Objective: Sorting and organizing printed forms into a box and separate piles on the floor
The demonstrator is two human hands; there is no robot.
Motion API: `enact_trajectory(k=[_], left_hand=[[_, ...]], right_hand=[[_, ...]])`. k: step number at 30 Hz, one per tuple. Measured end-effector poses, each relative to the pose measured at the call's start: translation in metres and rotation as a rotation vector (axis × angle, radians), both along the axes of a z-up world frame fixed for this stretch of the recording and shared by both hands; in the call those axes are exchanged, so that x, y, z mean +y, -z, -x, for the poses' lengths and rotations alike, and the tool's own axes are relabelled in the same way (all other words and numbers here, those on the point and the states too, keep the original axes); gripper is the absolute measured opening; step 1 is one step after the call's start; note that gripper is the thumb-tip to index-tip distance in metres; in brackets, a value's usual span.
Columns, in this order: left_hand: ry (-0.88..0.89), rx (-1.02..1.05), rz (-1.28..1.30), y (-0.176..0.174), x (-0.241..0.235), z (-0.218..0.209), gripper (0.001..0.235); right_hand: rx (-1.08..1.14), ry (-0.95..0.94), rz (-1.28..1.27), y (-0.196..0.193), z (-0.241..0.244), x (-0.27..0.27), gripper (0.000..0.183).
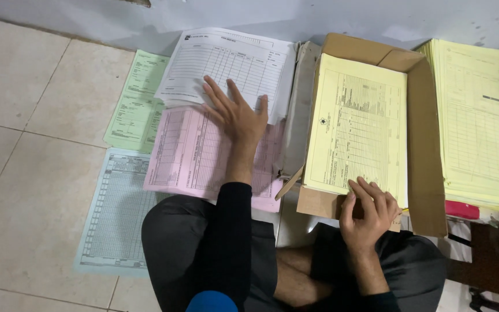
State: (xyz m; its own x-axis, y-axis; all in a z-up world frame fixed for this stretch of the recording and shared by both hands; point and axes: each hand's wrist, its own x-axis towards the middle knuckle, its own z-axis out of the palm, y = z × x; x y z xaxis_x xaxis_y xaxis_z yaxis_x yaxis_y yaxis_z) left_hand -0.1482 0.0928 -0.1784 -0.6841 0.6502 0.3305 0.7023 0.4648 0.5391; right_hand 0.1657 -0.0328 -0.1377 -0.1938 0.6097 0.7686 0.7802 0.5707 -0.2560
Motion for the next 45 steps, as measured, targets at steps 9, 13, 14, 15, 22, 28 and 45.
enact_trajectory(k=[9, 13, 14, 15, 22, 28, 45], left_hand=[[0.147, -0.017, -0.023, 0.001, 0.003, -0.015, 0.094], [0.215, -0.091, -0.059, -0.002, 0.002, -0.016, 0.087], [0.218, -0.058, -0.044, 0.003, 0.006, -0.016, 0.087], [0.222, -0.025, -0.029, 0.009, 0.009, -0.016, 0.087], [0.213, 0.093, -0.189, 0.021, 0.014, -0.013, 0.074], [0.3, 0.017, -0.129, 0.005, 0.002, -0.016, 0.072], [0.4, 0.085, -0.227, -0.028, -0.015, -0.034, 0.043]], right_hand=[[0.018, 0.004, 0.014, 0.001, 0.001, 0.0, 0.018], [0.015, -0.002, 0.015, 0.002, -0.002, 0.001, 0.018], [-0.002, -0.009, 0.02, -0.005, 0.0, 0.0, 0.018], [-0.019, -0.016, 0.026, -0.012, 0.003, -0.002, 0.019], [-0.173, -0.069, 0.194, -0.043, -0.012, -0.011, 0.037], [-0.267, -0.064, 0.273, -0.061, -0.026, -0.009, 0.031], [-0.578, -0.096, 0.176, -0.156, -0.08, -0.003, 0.028]])
